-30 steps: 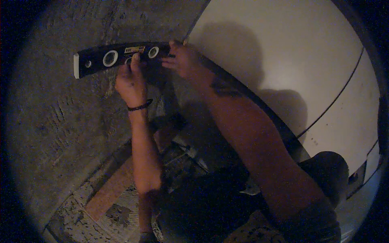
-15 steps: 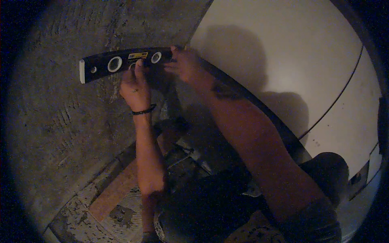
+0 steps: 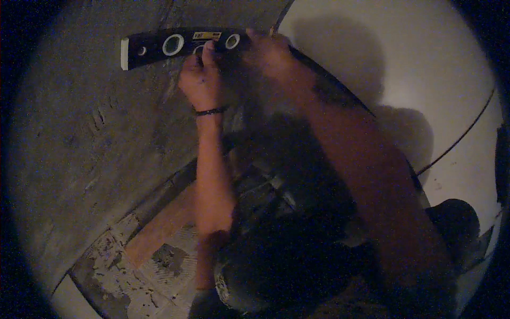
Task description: The person uses a spirit level and a pencil to mark reference lines on a concrete wall, then picks up a tile from the floor.
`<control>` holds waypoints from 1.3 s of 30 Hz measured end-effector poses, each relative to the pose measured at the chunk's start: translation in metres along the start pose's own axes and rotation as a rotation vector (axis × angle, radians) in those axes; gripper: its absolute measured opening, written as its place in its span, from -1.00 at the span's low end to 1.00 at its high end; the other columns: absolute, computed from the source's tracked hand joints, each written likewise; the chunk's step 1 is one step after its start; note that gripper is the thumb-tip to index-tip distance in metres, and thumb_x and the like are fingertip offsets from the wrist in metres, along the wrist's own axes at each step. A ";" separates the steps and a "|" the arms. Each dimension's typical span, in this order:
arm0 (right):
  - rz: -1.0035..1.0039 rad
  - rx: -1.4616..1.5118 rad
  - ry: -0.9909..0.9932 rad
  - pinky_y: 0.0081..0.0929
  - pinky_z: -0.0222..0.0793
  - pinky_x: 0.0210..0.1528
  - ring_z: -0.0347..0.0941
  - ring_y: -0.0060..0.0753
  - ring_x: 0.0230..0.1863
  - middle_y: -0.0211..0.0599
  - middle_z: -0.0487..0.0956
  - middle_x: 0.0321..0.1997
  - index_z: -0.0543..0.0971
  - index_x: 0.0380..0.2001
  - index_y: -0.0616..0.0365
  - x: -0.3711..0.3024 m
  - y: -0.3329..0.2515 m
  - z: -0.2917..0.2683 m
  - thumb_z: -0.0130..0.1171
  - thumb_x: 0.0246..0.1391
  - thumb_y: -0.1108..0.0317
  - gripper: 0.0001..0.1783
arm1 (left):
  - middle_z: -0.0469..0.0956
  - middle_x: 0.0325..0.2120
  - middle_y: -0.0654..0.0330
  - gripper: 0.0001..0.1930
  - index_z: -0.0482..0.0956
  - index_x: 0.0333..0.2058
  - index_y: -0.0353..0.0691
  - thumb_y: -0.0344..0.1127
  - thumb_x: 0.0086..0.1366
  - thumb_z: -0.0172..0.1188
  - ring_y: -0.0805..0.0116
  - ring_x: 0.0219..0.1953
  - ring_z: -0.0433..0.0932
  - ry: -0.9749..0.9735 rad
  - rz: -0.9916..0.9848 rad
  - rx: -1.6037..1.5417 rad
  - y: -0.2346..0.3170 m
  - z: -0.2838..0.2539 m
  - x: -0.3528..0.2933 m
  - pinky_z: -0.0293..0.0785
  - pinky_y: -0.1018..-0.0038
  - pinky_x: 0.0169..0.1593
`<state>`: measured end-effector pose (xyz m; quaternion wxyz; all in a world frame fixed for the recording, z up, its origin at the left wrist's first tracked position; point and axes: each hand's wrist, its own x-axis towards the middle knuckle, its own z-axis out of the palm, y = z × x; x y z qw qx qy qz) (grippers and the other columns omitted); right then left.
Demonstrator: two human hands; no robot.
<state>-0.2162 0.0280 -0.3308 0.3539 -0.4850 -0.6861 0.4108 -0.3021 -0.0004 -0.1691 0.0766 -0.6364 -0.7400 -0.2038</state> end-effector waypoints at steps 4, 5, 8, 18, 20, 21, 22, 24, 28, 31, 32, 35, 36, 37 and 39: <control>0.100 1.290 0.204 -0.09 0.29 0.08 0.48 0.08 -0.10 -0.02 0.55 -0.09 0.21 0.26 0.13 -0.001 0.065 0.030 0.28 -0.04 0.05 -0.16 | 0.58 -0.60 -0.02 -0.56 0.62 -0.51 -0.29 0.03 0.24 0.14 0.07 -0.52 0.58 -0.009 0.028 -0.217 0.021 0.035 -0.011 0.43 0.26 -0.41; 0.097 1.317 0.198 -0.09 0.29 0.08 0.48 0.08 -0.10 -0.02 0.55 -0.09 0.21 0.26 0.13 0.001 0.047 0.034 0.28 -0.04 0.05 -0.16 | 0.58 -0.59 -0.01 -0.57 0.62 -0.51 -0.29 0.02 0.24 0.15 0.08 -0.52 0.58 -0.023 0.037 -0.126 0.012 0.027 -0.010 0.44 0.27 -0.40; 0.462 1.496 0.191 -0.12 0.42 -0.03 0.51 -0.04 -0.19 -0.08 0.56 -0.13 0.28 0.18 0.22 0.013 0.002 0.032 0.31 -0.03 0.10 -0.24 | 0.59 -0.53 -0.05 -0.61 0.62 -0.43 -0.30 -0.03 0.28 0.10 0.04 -0.47 0.58 -0.060 0.029 0.008 0.002 -0.002 -0.002 0.43 0.26 -0.37; 0.586 1.673 0.010 -0.25 0.59 -0.22 0.55 -0.07 -0.22 -0.12 0.50 -0.14 0.35 -0.07 0.27 -0.007 -0.006 -0.016 0.32 0.00 0.14 -0.44 | 0.63 -0.51 0.03 -0.63 0.63 -0.41 -0.30 -0.05 0.28 0.12 0.18 -0.44 0.61 -0.085 -0.051 0.025 0.032 -0.009 -0.016 0.45 0.32 -0.33; 0.634 1.659 0.043 -0.24 0.59 -0.22 0.55 -0.07 -0.23 -0.11 0.50 -0.14 0.33 -0.06 0.25 -0.006 -0.006 -0.023 0.31 0.01 0.13 -0.43 | 0.63 -0.52 0.05 -0.63 0.62 -0.42 -0.30 -0.06 0.28 0.12 0.22 -0.45 0.61 -0.079 -0.061 0.005 0.038 -0.006 -0.017 0.45 0.34 -0.34; 0.672 1.646 0.042 -0.23 0.59 -0.23 0.55 -0.06 -0.24 -0.10 0.49 -0.12 0.31 -0.05 0.22 -0.006 -0.003 -0.025 0.31 0.01 0.12 -0.43 | 0.63 -0.53 0.06 -0.64 0.62 -0.43 -0.31 -0.07 0.29 0.13 0.25 -0.46 0.61 -0.072 -0.073 -0.009 0.041 -0.004 -0.018 0.45 0.35 -0.35; 0.711 1.633 0.041 -0.22 0.59 -0.24 0.56 -0.04 -0.25 -0.09 0.47 -0.10 0.28 -0.04 0.18 -0.005 -0.001 -0.026 0.30 0.02 0.12 -0.42 | 0.63 -0.53 0.06 -0.64 0.62 -0.43 -0.31 -0.07 0.29 0.13 0.25 -0.46 0.61 -0.074 -0.072 -0.015 0.043 -0.002 -0.018 0.45 0.35 -0.35; 0.665 1.643 0.073 -0.20 0.60 -0.26 0.55 -0.04 -0.27 -0.07 0.46 -0.09 0.27 -0.05 0.19 -0.007 -0.002 -0.026 0.30 0.02 0.11 -0.42 | 0.63 -0.54 0.08 -0.64 0.60 -0.44 -0.32 -0.08 0.29 0.14 0.31 -0.47 0.61 -0.080 -0.075 0.057 0.042 -0.003 -0.018 0.44 0.38 -0.36; 0.657 1.651 0.091 -0.20 0.60 -0.30 0.55 -0.07 -0.28 -0.04 0.43 -0.06 0.25 -0.08 0.22 -0.010 -0.018 -0.030 0.28 0.04 0.11 -0.43 | 0.63 -0.54 0.08 -0.63 0.59 -0.45 -0.32 -0.08 0.29 0.14 0.33 -0.47 0.61 -0.086 -0.070 0.031 0.035 -0.008 -0.018 0.44 0.40 -0.37; 0.662 1.611 0.104 -0.21 0.60 -0.31 0.55 -0.03 -0.30 -0.04 0.43 -0.06 0.25 -0.06 0.24 -0.009 -0.008 -0.035 0.29 0.03 0.12 -0.41 | 0.63 -0.55 0.07 -0.64 0.60 -0.45 -0.32 -0.08 0.29 0.15 0.32 -0.48 0.60 -0.072 -0.085 -0.042 0.041 -0.001 -0.018 0.44 0.39 -0.38; 0.662 1.612 0.101 -0.21 0.60 -0.31 0.55 -0.03 -0.30 -0.04 0.43 -0.06 0.25 -0.06 0.24 -0.009 -0.011 -0.038 0.29 0.03 0.12 -0.41 | 0.63 -0.54 0.07 -0.63 0.60 -0.45 -0.32 -0.07 0.29 0.14 0.32 -0.48 0.61 -0.069 -0.075 -0.063 0.038 -0.001 -0.018 0.44 0.38 -0.38; 0.743 1.626 0.050 -0.19 0.59 -0.27 0.54 0.02 -0.25 -0.07 0.43 -0.01 0.25 -0.02 0.25 -0.009 -0.018 -0.041 0.30 0.02 0.16 -0.39 | 0.63 -0.53 0.07 -0.61 0.60 -0.43 -0.32 -0.04 0.29 0.13 0.29 -0.48 0.61 -0.083 -0.063 0.005 0.029 -0.004 -0.015 0.44 0.35 -0.37; 0.733 1.652 0.076 -0.16 0.58 -0.23 0.53 0.05 -0.21 -0.09 0.44 0.00 0.27 -0.02 0.26 -0.009 -0.019 -0.040 0.31 0.01 0.15 -0.38 | 0.63 -0.53 0.07 -0.61 0.61 -0.42 -0.31 -0.03 0.29 0.12 0.26 -0.48 0.61 -0.102 -0.060 0.092 0.027 -0.004 -0.015 0.44 0.33 -0.37; 0.723 1.678 0.101 -0.13 0.57 -0.20 0.52 0.08 -0.18 -0.12 0.45 0.01 0.28 -0.02 0.26 -0.010 -0.020 -0.038 0.33 -0.01 0.15 -0.37 | 0.63 -0.53 0.07 -0.61 0.61 -0.42 -0.31 -0.03 0.29 0.12 0.26 -0.48 0.61 -0.101 -0.060 0.093 0.025 -0.004 -0.016 0.44 0.33 -0.37; 0.656 1.631 0.053 -0.10 0.55 -0.17 0.51 0.10 -0.16 -0.16 0.46 0.02 0.29 -0.01 0.23 -0.010 -0.003 -0.030 0.33 -0.01 0.14 -0.38 | 0.63 -0.51 0.06 -0.59 0.62 -0.42 -0.30 -0.01 0.29 0.11 0.19 -0.47 0.60 -0.054 -0.009 -0.073 0.030 0.001 -0.019 0.44 0.30 -0.36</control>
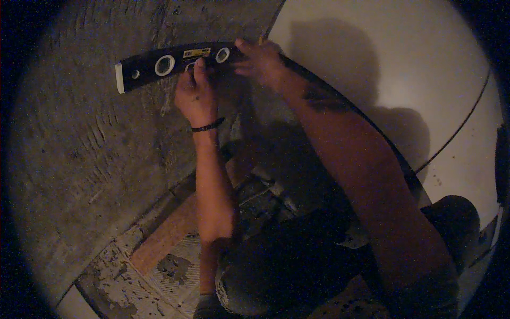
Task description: The person uses a spirit level and a pencil to mark reference lines on a concrete wall, then picks up a tile from the floor.
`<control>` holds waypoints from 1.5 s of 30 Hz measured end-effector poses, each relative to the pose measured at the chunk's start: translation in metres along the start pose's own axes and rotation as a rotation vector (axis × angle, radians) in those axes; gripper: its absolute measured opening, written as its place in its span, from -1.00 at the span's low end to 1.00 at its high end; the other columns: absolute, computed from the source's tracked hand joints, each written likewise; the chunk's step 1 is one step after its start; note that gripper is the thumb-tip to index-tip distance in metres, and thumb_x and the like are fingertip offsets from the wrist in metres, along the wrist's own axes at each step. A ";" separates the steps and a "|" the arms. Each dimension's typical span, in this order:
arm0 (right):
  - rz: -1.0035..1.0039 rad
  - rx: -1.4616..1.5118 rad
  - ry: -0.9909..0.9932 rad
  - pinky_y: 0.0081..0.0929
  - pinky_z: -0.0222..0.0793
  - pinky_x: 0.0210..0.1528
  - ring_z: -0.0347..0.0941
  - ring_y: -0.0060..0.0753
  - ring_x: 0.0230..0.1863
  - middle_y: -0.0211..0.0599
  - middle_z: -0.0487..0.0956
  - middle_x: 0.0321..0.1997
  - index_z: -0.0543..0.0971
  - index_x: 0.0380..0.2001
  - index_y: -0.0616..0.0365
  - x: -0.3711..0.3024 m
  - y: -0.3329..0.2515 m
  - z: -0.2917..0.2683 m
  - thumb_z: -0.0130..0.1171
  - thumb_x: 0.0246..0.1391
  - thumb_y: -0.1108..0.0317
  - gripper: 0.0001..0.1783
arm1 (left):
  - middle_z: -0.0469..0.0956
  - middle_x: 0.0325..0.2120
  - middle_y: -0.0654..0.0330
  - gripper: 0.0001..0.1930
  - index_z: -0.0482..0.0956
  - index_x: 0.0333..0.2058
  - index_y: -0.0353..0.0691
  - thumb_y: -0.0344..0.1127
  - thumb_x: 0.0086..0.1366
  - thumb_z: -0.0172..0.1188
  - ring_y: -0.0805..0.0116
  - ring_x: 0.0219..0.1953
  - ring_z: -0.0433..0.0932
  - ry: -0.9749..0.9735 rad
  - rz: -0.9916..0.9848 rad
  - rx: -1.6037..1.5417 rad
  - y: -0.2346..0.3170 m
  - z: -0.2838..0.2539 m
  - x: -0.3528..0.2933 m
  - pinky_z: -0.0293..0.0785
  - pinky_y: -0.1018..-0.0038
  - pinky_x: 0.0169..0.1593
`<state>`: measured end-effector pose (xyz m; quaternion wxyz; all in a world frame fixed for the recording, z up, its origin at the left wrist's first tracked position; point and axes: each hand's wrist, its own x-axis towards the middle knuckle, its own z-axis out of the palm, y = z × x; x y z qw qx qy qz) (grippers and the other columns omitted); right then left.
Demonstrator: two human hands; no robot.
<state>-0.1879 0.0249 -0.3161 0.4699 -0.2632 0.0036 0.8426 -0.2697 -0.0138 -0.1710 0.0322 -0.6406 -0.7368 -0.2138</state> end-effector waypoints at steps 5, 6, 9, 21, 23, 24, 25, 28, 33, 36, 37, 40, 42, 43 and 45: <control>0.078 0.073 0.017 -0.05 0.51 -0.13 0.51 0.15 -0.14 -0.23 0.50 0.00 0.33 0.02 0.12 0.004 0.009 0.004 0.31 -0.01 0.12 -0.41 | 0.63 -0.51 0.04 -0.59 0.63 -0.45 -0.28 -0.01 0.28 0.11 0.16 -0.47 0.60 0.015 -0.008 0.010 -0.007 -0.003 0.002 0.44 0.30 -0.36; -0.166 -0.179 -0.138 -0.06 0.51 -0.13 0.51 0.16 -0.16 -0.26 0.51 -0.02 0.33 0.03 0.09 0.008 0.014 -0.010 0.30 0.00 0.15 -0.43 | 0.63 -0.51 0.04 -0.59 0.64 -0.46 -0.28 -0.01 0.28 0.11 0.17 -0.47 0.60 0.022 0.035 0.061 -0.008 0.000 0.003 0.45 0.31 -0.36; -0.454 -0.549 -0.301 -0.05 0.53 -0.16 0.52 0.15 -0.18 -0.25 0.53 -0.09 0.33 0.01 0.12 0.010 0.015 -0.027 0.30 0.01 0.19 -0.45 | 0.62 -0.49 -0.03 -0.61 0.63 -0.38 -0.31 -0.05 0.31 0.09 0.13 -0.49 0.56 -0.053 -0.020 0.164 0.002 0.001 0.000 0.42 0.29 -0.36; 0.018 0.024 -0.021 -0.05 0.57 -0.19 0.54 0.11 -0.22 -0.17 0.37 -0.14 0.12 -0.01 0.33 -0.008 -0.008 0.004 0.35 -0.02 0.22 -0.28 | 0.63 -0.55 0.10 -0.63 0.61 -0.50 -0.29 -0.07 0.28 0.15 0.34 -0.50 0.59 -0.024 -0.059 0.010 0.000 0.001 0.002 0.43 0.39 -0.39; -0.016 0.023 -0.002 -0.06 0.57 -0.19 0.54 0.10 -0.22 -0.16 0.38 -0.14 0.14 -0.01 0.33 -0.008 -0.007 0.003 0.34 -0.01 0.21 -0.30 | 0.63 -0.55 0.10 -0.64 0.62 -0.48 -0.29 -0.07 0.28 0.15 0.33 -0.50 0.59 -0.025 -0.051 0.025 0.003 0.000 0.001 0.44 0.39 -0.38; -0.032 0.058 -0.067 -0.07 0.57 -0.20 0.54 0.10 -0.22 -0.14 0.38 -0.11 0.15 -0.01 0.33 -0.007 -0.007 -0.002 0.34 -0.01 0.21 -0.31 | 0.64 -0.54 0.10 -0.65 0.62 -0.46 -0.29 -0.08 0.27 0.15 0.32 -0.49 0.60 -0.028 -0.044 0.037 0.005 0.000 0.000 0.44 0.39 -0.38; -0.049 0.092 -0.132 -0.09 0.57 -0.21 0.54 0.09 -0.21 -0.12 0.38 -0.08 0.17 -0.01 0.32 -0.005 -0.006 -0.006 0.33 -0.01 0.21 -0.32 | 0.64 -0.54 0.10 -0.65 0.62 -0.46 -0.29 -0.08 0.27 0.15 0.32 -0.49 0.60 -0.029 -0.043 0.032 0.007 0.001 0.000 0.44 0.39 -0.38; -0.033 0.022 -0.011 -0.11 0.57 -0.21 0.54 0.09 -0.21 -0.09 0.39 -0.01 0.19 -0.01 0.32 -0.008 -0.008 0.003 0.33 -0.01 0.21 -0.33 | 0.64 -0.53 0.10 -0.66 0.63 -0.43 -0.28 -0.07 0.28 0.14 0.30 -0.48 0.60 -0.027 -0.058 0.105 0.010 -0.002 -0.001 0.44 0.39 -0.36; 0.025 0.022 -0.015 -0.12 0.57 -0.24 0.54 0.10 -0.21 -0.09 0.40 -0.01 0.19 0.00 0.30 -0.003 -0.008 -0.002 0.35 -0.02 0.21 -0.32 | 0.64 -0.53 0.08 -0.63 0.63 -0.41 -0.27 -0.05 0.29 0.10 0.24 -0.46 0.62 -0.013 -0.021 0.124 0.011 -0.001 -0.001 0.46 0.35 -0.35; 0.024 0.043 -0.017 -0.14 0.57 -0.24 0.54 0.09 -0.20 -0.11 0.42 -0.03 0.19 0.01 0.28 -0.002 -0.005 -0.003 0.35 -0.02 0.21 -0.31 | 0.64 -0.54 0.08 -0.63 0.63 -0.41 -0.28 -0.05 0.29 0.11 0.22 -0.46 0.63 -0.011 -0.026 0.078 0.009 -0.001 -0.002 0.46 0.35 -0.35; -0.016 0.063 -0.043 -0.14 0.57 -0.25 0.54 0.07 -0.21 -0.12 0.43 -0.04 0.19 0.02 0.28 -0.002 -0.004 -0.001 0.35 -0.03 0.21 -0.31 | 0.64 -0.54 0.08 -0.63 0.63 -0.41 -0.28 -0.05 0.29 0.11 0.22 -0.46 0.63 -0.011 -0.026 0.079 0.008 -0.001 -0.001 0.46 0.35 -0.35; -0.020 0.044 -0.010 -0.15 0.57 -0.25 0.56 0.04 -0.23 -0.13 0.46 -0.08 0.26 -0.01 0.27 0.003 -0.004 -0.004 0.36 -0.03 0.21 -0.36 | 0.64 -0.54 0.08 -0.63 0.63 -0.41 -0.28 -0.05 0.29 0.11 0.22 -0.45 0.63 -0.040 -0.040 0.144 0.011 0.001 0.001 0.46 0.35 -0.35; -0.023 0.060 -0.003 -0.16 0.57 -0.25 0.56 0.02 -0.24 -0.13 0.48 -0.10 0.30 -0.04 0.27 0.003 -0.003 -0.001 0.36 -0.03 0.21 -0.40 | 0.63 -0.55 0.07 -0.63 0.63 -0.42 -0.28 -0.05 0.29 0.11 0.22 -0.46 0.63 -0.011 -0.035 0.115 0.011 0.000 0.001 0.46 0.34 -0.36; -0.028 0.075 0.004 -0.17 0.58 -0.25 0.57 0.00 -0.26 -0.13 0.50 -0.12 0.34 -0.07 0.26 0.003 -0.003 0.000 0.36 -0.03 0.20 -0.43 | 0.63 -0.55 0.07 -0.63 0.63 -0.42 -0.28 -0.05 0.29 0.11 0.22 -0.46 0.63 -0.011 -0.035 0.115 0.010 0.000 0.001 0.46 0.34 -0.36; -0.022 0.070 -0.006 -0.17 0.58 -0.26 0.57 0.00 -0.26 -0.13 0.51 -0.14 0.37 -0.09 0.26 0.000 -0.004 0.004 0.36 -0.03 0.20 -0.46 | 0.63 -0.54 0.08 -0.64 0.63 -0.41 -0.28 -0.06 0.29 0.11 0.22 -0.47 0.62 -0.005 -0.006 0.114 0.007 -0.003 0.002 0.46 0.35 -0.36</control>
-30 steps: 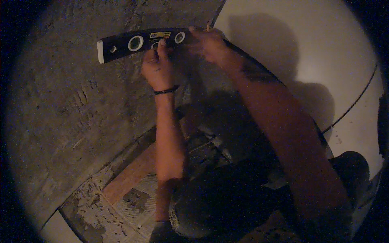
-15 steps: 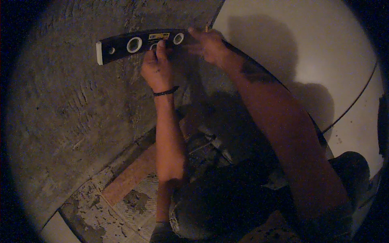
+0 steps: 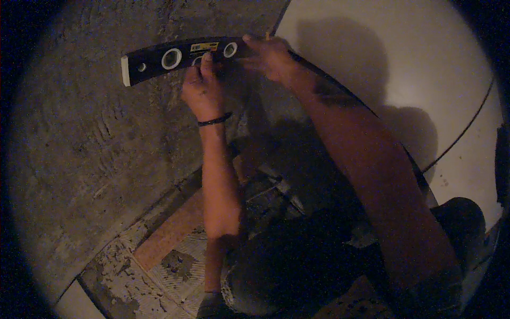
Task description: The person uses a spirit level and a pencil to mark reference lines on a concrete wall, then picks up a tile from the floor.
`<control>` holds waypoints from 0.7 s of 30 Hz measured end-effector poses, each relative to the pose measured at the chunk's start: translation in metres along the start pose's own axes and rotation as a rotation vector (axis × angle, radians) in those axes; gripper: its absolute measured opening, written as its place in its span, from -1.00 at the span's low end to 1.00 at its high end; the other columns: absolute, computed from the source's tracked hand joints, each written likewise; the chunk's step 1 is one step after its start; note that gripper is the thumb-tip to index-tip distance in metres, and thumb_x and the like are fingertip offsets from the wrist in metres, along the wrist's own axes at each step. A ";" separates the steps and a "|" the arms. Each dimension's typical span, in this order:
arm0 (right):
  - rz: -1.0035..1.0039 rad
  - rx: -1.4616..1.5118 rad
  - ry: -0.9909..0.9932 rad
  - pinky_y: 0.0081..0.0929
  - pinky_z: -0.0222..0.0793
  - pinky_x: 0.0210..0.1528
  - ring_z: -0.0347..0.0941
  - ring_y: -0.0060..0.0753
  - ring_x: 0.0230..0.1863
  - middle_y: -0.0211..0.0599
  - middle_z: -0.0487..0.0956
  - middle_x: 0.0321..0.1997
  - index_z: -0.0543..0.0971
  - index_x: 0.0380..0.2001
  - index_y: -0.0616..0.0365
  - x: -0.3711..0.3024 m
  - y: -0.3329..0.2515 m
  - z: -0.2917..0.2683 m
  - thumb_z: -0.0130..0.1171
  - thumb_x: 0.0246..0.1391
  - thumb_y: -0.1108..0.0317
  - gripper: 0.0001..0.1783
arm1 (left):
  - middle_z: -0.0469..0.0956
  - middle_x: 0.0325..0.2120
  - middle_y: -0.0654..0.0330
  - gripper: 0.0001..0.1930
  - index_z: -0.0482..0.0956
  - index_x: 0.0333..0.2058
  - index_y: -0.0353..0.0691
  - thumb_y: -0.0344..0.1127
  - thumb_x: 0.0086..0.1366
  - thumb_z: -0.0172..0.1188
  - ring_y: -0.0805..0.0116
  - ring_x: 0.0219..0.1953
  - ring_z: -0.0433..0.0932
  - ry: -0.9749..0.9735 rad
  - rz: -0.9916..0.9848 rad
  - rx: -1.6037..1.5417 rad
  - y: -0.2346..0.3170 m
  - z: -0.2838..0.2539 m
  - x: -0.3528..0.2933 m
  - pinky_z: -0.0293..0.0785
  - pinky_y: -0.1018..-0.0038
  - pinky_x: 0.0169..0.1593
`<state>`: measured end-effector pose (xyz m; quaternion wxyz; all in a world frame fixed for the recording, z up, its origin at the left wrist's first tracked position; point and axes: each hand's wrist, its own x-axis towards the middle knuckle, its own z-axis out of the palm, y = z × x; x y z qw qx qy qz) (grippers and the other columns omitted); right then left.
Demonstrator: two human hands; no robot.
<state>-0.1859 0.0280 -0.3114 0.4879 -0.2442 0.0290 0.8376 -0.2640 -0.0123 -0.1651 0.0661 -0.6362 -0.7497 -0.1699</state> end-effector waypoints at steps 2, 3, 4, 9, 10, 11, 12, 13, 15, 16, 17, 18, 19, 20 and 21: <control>-0.003 -0.009 -0.003 -0.17 0.58 -0.26 0.57 0.00 -0.27 -0.13 0.52 -0.16 0.39 -0.11 0.26 0.001 -0.002 -0.001 0.36 -0.03 0.20 -0.48 | 0.63 -0.54 0.08 -0.64 0.63 -0.40 -0.28 -0.06 0.30 0.11 0.23 -0.48 0.62 0.014 0.032 -0.006 0.002 0.001 0.000 0.46 0.35 -0.36; 0.001 -0.027 0.010 -0.17 0.58 -0.26 0.57 -0.01 -0.27 -0.14 0.51 -0.15 0.38 -0.11 0.25 0.003 -0.004 -0.005 0.37 -0.05 0.18 -0.46 | 0.63 -0.54 0.09 -0.65 0.63 -0.39 -0.27 -0.06 0.30 0.11 0.24 -0.48 0.61 0.025 0.064 -0.014 0.006 0.003 0.000 0.46 0.36 -0.36; 0.004 -0.044 0.023 -0.17 0.58 -0.26 0.56 -0.01 -0.28 -0.15 0.51 -0.14 0.36 -0.11 0.24 0.005 -0.007 -0.009 0.38 -0.06 0.17 -0.44 | 0.63 -0.54 0.09 -0.65 0.63 -0.39 -0.27 -0.06 0.30 0.11 0.24 -0.48 0.61 0.024 0.069 -0.024 0.011 0.004 0.000 0.46 0.36 -0.36; 0.034 -0.020 -0.007 -0.17 0.57 -0.26 0.55 0.00 -0.24 -0.13 0.46 -0.12 0.29 -0.10 0.23 -0.003 -0.005 -0.002 0.42 -0.11 0.13 -0.35 | 0.64 -0.54 0.10 -0.65 0.63 -0.40 -0.28 -0.07 0.30 0.11 0.30 -0.48 0.60 0.006 0.025 -0.038 0.005 0.000 -0.002 0.45 0.38 -0.37; 0.072 -0.021 -0.003 -0.17 0.57 -0.25 0.54 0.00 -0.23 -0.12 0.44 -0.11 0.27 -0.09 0.23 -0.003 -0.005 -0.003 0.42 -0.12 0.13 -0.33 | 0.64 -0.54 0.10 -0.65 0.63 -0.40 -0.28 -0.07 0.30 0.11 0.30 -0.48 0.60 0.006 0.026 -0.039 0.006 0.000 -0.003 0.45 0.38 -0.37; 0.071 -0.021 -0.003 -0.17 0.57 -0.25 0.54 0.00 -0.23 -0.12 0.44 -0.11 0.27 -0.09 0.23 -0.005 -0.006 -0.001 0.42 -0.12 0.13 -0.33 | 0.64 -0.53 0.10 -0.65 0.63 -0.42 -0.29 -0.07 0.29 0.12 0.30 -0.49 0.60 0.001 -0.004 -0.026 0.007 0.000 -0.003 0.44 0.38 -0.37; 0.061 -0.030 0.026 -0.17 0.57 -0.25 0.54 0.00 -0.22 -0.12 0.43 -0.11 0.26 -0.09 0.24 -0.006 -0.007 0.000 0.41 -0.11 0.13 -0.33 | 0.64 -0.53 0.10 -0.64 0.62 -0.43 -0.29 -0.07 0.29 0.12 0.31 -0.49 0.60 -0.005 -0.034 -0.013 0.008 -0.001 -0.003 0.44 0.37 -0.38; 0.051 -0.040 0.053 -0.17 0.57 -0.24 0.54 0.00 -0.21 -0.11 0.41 -0.11 0.26 -0.09 0.25 -0.007 -0.007 0.002 0.41 -0.10 0.12 -0.33 | 0.64 -0.53 0.10 -0.64 0.62 -0.43 -0.29 -0.07 0.29 0.12 0.31 -0.49 0.60 -0.006 -0.035 -0.011 0.008 -0.002 -0.002 0.44 0.37 -0.38; 0.044 -0.029 0.021 -0.17 0.57 -0.23 0.54 0.00 -0.21 -0.12 0.41 -0.12 0.25 -0.09 0.25 -0.004 -0.007 -0.003 0.40 -0.09 0.12 -0.33 | 0.64 -0.54 0.09 -0.64 0.62 -0.45 -0.31 -0.08 0.29 0.13 0.31 -0.50 0.60 -0.021 -0.050 0.020 0.010 0.000 -0.002 0.44 0.38 -0.39; 0.041 -0.017 -0.015 -0.17 0.57 -0.23 0.54 0.00 -0.21 -0.12 0.40 -0.12 0.25 -0.09 0.26 -0.002 -0.007 -0.005 0.39 -0.08 0.12 -0.33 | 0.64 -0.54 0.09 -0.64 0.62 -0.45 -0.31 -0.08 0.29 0.13 0.31 -0.50 0.60 -0.022 -0.050 0.018 0.011 0.000 -0.001 0.44 0.38 -0.39; 0.041 -0.018 -0.014 -0.17 0.57 -0.23 0.54 0.00 -0.21 -0.12 0.40 -0.12 0.25 -0.09 0.26 -0.001 -0.005 -0.006 0.39 -0.08 0.12 -0.33 | 0.64 -0.54 0.09 -0.64 0.62 -0.45 -0.31 -0.08 0.28 0.14 0.31 -0.51 0.60 -0.023 -0.043 -0.012 0.010 0.001 -0.001 0.44 0.38 -0.39; 0.029 -0.013 -0.028 -0.17 0.57 -0.22 0.54 0.01 -0.20 -0.11 0.42 -0.12 0.25 -0.09 0.26 0.000 -0.004 -0.007 0.39 -0.08 0.12 -0.33 | 0.64 -0.55 0.08 -0.64 0.62 -0.45 -0.31 -0.08 0.28 0.14 0.30 -0.51 0.60 -0.024 -0.035 -0.042 0.008 0.002 -0.001 0.44 0.38 -0.39; 0.017 -0.007 -0.042 -0.17 0.57 -0.22 0.54 0.01 -0.19 -0.10 0.43 -0.12 0.24 -0.08 0.26 0.001 -0.003 -0.008 0.39 -0.07 0.11 -0.32 | 0.64 -0.55 0.08 -0.64 0.62 -0.45 -0.31 -0.08 0.28 0.14 0.30 -0.51 0.60 -0.024 -0.036 -0.042 0.007 0.002 -0.001 0.44 0.38 -0.39; 0.019 -0.007 -0.045 -0.17 0.57 -0.22 0.54 0.01 -0.19 -0.10 0.43 -0.12 0.24 -0.08 0.26 0.001 -0.001 -0.006 0.39 -0.07 0.11 -0.32 | 0.64 -0.55 0.08 -0.64 0.62 -0.44 -0.31 -0.08 0.28 0.14 0.30 -0.51 0.60 -0.012 -0.023 -0.011 0.006 0.002 -0.001 0.44 0.38 -0.39; 0.010 -0.029 -0.016 -0.18 0.57 -0.22 0.54 0.01 -0.20 -0.10 0.44 -0.12 0.24 -0.08 0.27 0.000 0.001 -0.003 0.39 -0.07 0.11 -0.32 | 0.64 -0.55 0.08 -0.65 0.62 -0.44 -0.31 -0.09 0.28 0.14 0.30 -0.51 0.60 0.001 -0.010 0.021 0.004 0.000 -0.001 0.44 0.38 -0.39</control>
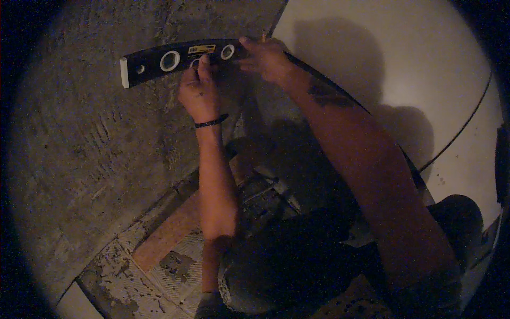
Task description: The person uses a spirit level and a pencil to mark reference lines on a concrete wall, then picks up a tile from the floor.
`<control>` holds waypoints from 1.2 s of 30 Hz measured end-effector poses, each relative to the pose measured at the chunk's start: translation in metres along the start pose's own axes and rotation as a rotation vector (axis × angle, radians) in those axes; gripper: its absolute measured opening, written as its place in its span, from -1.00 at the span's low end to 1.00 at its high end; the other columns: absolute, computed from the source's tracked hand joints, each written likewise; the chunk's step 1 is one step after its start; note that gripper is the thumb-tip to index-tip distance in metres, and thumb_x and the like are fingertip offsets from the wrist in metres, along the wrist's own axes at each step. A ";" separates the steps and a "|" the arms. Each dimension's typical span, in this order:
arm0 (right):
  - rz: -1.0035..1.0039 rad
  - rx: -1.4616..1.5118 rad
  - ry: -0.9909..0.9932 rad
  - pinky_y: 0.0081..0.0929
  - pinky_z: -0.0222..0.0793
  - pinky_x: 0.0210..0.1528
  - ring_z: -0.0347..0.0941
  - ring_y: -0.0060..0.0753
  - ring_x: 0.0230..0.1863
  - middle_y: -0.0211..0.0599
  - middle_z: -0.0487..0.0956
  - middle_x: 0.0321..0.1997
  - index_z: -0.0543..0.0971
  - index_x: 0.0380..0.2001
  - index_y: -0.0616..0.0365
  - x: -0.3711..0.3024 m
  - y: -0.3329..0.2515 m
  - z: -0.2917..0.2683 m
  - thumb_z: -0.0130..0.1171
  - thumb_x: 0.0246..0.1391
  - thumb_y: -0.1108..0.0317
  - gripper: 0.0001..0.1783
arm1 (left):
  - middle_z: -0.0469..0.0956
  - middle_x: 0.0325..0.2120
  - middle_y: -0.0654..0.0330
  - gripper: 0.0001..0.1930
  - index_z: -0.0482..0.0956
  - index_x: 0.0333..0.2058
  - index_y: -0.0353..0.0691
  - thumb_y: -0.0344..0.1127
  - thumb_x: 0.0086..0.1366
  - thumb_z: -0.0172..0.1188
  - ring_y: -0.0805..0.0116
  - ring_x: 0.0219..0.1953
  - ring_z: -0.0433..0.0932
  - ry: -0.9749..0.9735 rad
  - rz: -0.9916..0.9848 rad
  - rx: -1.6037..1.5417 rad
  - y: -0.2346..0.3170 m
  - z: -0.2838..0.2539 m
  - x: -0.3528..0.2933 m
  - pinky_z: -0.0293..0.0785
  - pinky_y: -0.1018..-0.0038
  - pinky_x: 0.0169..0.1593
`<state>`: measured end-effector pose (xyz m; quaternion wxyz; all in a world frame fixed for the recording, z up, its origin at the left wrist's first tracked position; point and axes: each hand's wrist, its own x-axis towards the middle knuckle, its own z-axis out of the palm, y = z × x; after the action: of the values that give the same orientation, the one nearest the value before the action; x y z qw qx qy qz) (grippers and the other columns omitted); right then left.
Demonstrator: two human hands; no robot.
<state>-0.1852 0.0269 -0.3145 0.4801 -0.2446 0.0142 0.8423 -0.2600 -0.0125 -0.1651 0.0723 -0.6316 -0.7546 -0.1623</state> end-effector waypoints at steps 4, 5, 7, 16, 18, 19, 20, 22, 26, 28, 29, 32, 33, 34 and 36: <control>-0.014 -0.042 -0.025 -0.21 0.58 -0.23 0.55 0.00 -0.22 -0.07 0.44 -0.12 0.24 -0.08 0.27 0.003 0.006 0.004 0.38 -0.06 0.11 -0.33 | 0.64 -0.53 0.08 -0.65 0.63 -0.42 -0.30 -0.09 0.29 0.13 0.30 -0.50 0.60 0.006 -0.005 0.046 -0.005 -0.006 -0.001 0.45 0.38 -0.39; -0.025 -0.047 -0.016 -0.21 0.58 -0.23 0.55 0.00 -0.22 -0.07 0.44 -0.12 0.24 -0.08 0.27 0.010 0.005 -0.008 0.38 -0.06 0.11 -0.33 | 0.64 -0.53 0.08 -0.66 0.63 -0.42 -0.30 -0.09 0.29 0.13 0.30 -0.49 0.61 0.006 0.021 0.019 0.000 -0.001 -0.001 0.45 0.38 -0.38; -0.211 -0.265 -0.087 -0.21 0.59 -0.25 0.56 0.00 -0.24 -0.07 0.45 -0.11 0.24 -0.09 0.27 0.025 0.003 -0.049 0.38 -0.06 0.12 -0.34 | 0.64 -0.52 0.08 -0.66 0.63 -0.41 -0.29 -0.09 0.29 0.13 0.30 -0.48 0.61 -0.012 0.054 -0.042 0.015 0.017 -0.003 0.45 0.38 -0.38; 0.017 -0.006 -0.070 -0.23 0.59 -0.27 0.56 0.00 -0.21 -0.11 0.48 -0.11 0.26 -0.06 0.25 -0.003 -0.004 -0.002 0.37 -0.05 0.12 -0.35 | 0.64 -0.52 0.10 -0.64 0.64 -0.39 -0.28 -0.06 0.29 0.12 0.26 -0.44 0.63 -0.008 0.023 0.018 -0.002 -0.002 0.000 0.47 0.38 -0.34; -0.007 -0.042 -0.073 -0.18 0.56 -0.21 0.54 0.05 -0.17 -0.07 0.50 -0.10 0.27 -0.02 0.24 0.001 0.000 -0.012 0.33 -0.04 0.06 -0.32 | 0.63 -0.54 0.08 -0.63 0.64 -0.39 -0.27 -0.04 0.29 0.11 0.23 -0.47 0.62 -0.009 0.030 0.026 -0.001 0.004 0.000 0.47 0.35 -0.35; -0.028 -0.075 -0.081 -0.12 0.53 -0.15 0.52 0.09 -0.13 -0.02 0.51 -0.09 0.28 0.02 0.23 0.004 0.000 -0.017 0.30 -0.02 -0.01 -0.29 | 0.63 -0.54 0.08 -0.63 0.64 -0.39 -0.27 -0.04 0.29 0.11 0.23 -0.47 0.62 -0.015 0.029 0.019 0.000 0.008 0.000 0.47 0.35 -0.35; -0.020 -0.071 -0.084 -0.12 0.53 -0.15 0.52 0.09 -0.13 -0.02 0.51 -0.09 0.28 0.02 0.23 0.008 0.001 -0.019 0.30 -0.02 -0.01 -0.29 | 0.63 -0.55 0.06 -0.62 0.64 -0.40 -0.28 -0.03 0.29 0.11 0.19 -0.48 0.61 -0.034 0.027 0.051 -0.006 0.010 0.002 0.46 0.33 -0.36; -0.724 -1.776 -0.152 -0.05 0.41 -0.02 0.48 0.19 -0.07 0.06 0.53 -0.09 0.27 0.17 0.13 0.013 0.000 -0.022 0.20 -0.02 -0.16 -0.19 | 0.62 -0.56 0.04 -0.61 0.64 -0.41 -0.28 -0.02 0.28 0.11 0.15 -0.49 0.61 -0.058 0.021 0.102 -0.018 0.010 0.007 0.45 0.30 -0.37; -0.697 -1.846 -0.054 -0.03 0.32 0.06 0.45 0.25 -0.05 0.10 0.53 -0.06 0.24 0.26 0.02 0.015 0.004 -0.014 0.11 -0.04 -0.25 -0.13 | 0.57 -0.57 -0.07 -0.53 0.59 -0.51 -0.33 0.04 0.26 0.11 0.01 -0.50 0.57 0.043 0.087 -0.044 -0.037 0.023 0.014 0.42 0.22 -0.41; -0.635 -1.951 -0.005 -0.07 0.36 0.01 0.45 0.21 -0.06 0.10 0.53 -0.09 0.23 0.26 0.00 0.017 -0.001 -0.006 0.12 -0.03 -0.23 -0.14 | 0.55 -0.57 -0.10 -0.50 0.57 -0.54 -0.35 0.07 0.25 0.12 -0.05 -0.50 0.56 0.114 0.132 0.034 -0.045 0.023 0.016 0.42 0.20 -0.41; -0.630 -1.946 -0.014 -0.07 0.36 0.01 0.45 0.21 -0.06 0.10 0.53 -0.09 0.23 0.26 0.00 0.020 -0.011 -0.003 0.12 -0.03 -0.23 -0.14 | 0.54 -0.57 -0.13 -0.48 0.55 -0.55 -0.35 0.09 0.24 0.11 -0.09 -0.49 0.54 0.077 0.109 0.027 -0.045 0.020 0.020 0.41 0.18 -0.41; -0.438 -1.872 -0.477 -0.08 0.41 -0.01 0.46 0.10 -0.03 0.08 0.52 -0.09 0.27 0.24 0.02 0.028 -0.020 -0.009 0.15 0.01 -0.18 -0.19 | 0.52 -0.58 -0.15 -0.47 0.54 -0.55 -0.36 0.10 0.23 0.11 -0.14 -0.49 0.53 0.042 0.079 -0.015 -0.040 0.022 0.023 0.41 0.14 -0.40; -0.155 -1.080 -0.168 -0.14 0.38 -0.08 0.44 -0.07 -0.15 -0.06 0.50 -0.21 0.37 0.03 0.09 0.032 -0.004 -0.022 0.07 0.11 -0.12 -0.41 | 0.52 -0.58 -0.15 -0.48 0.54 -0.55 -0.35 0.10 0.23 0.11 -0.16 -0.49 0.52 0.036 0.081 -0.082 -0.033 0.036 0.022 0.42 0.13 -0.39; 0.093 -0.265 0.103 -0.20 0.36 -0.15 0.42 -0.24 -0.28 -0.19 0.47 -0.32 0.47 -0.18 0.15 0.033 0.008 -0.030 -0.01 0.22 -0.07 -0.54 | 0.52 -0.58 -0.15 -0.48 0.54 -0.55 -0.35 0.10 0.23 0.11 -0.16 -0.49 0.52 0.023 0.074 -0.098 -0.027 0.045 0.019 0.42 0.13 -0.39; 0.165 -0.287 0.188 -0.13 0.34 -0.05 0.42 -0.15 -0.17 -0.10 0.48 -0.20 0.46 -0.10 0.20 0.006 -0.005 0.047 0.01 0.20 -0.07 -0.49 | 0.54 -0.56 -0.13 -0.50 0.55 -0.52 -0.35 0.08 0.23 0.12 -0.15 -0.48 0.53 0.081 0.126 -0.055 -0.052 0.011 0.029 0.42 0.13 -0.38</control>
<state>-0.2027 0.0466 -0.2752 0.3662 -0.3863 -0.0410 0.8456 -0.3155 0.0103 -0.1746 0.0953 -0.6725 -0.7052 -0.2033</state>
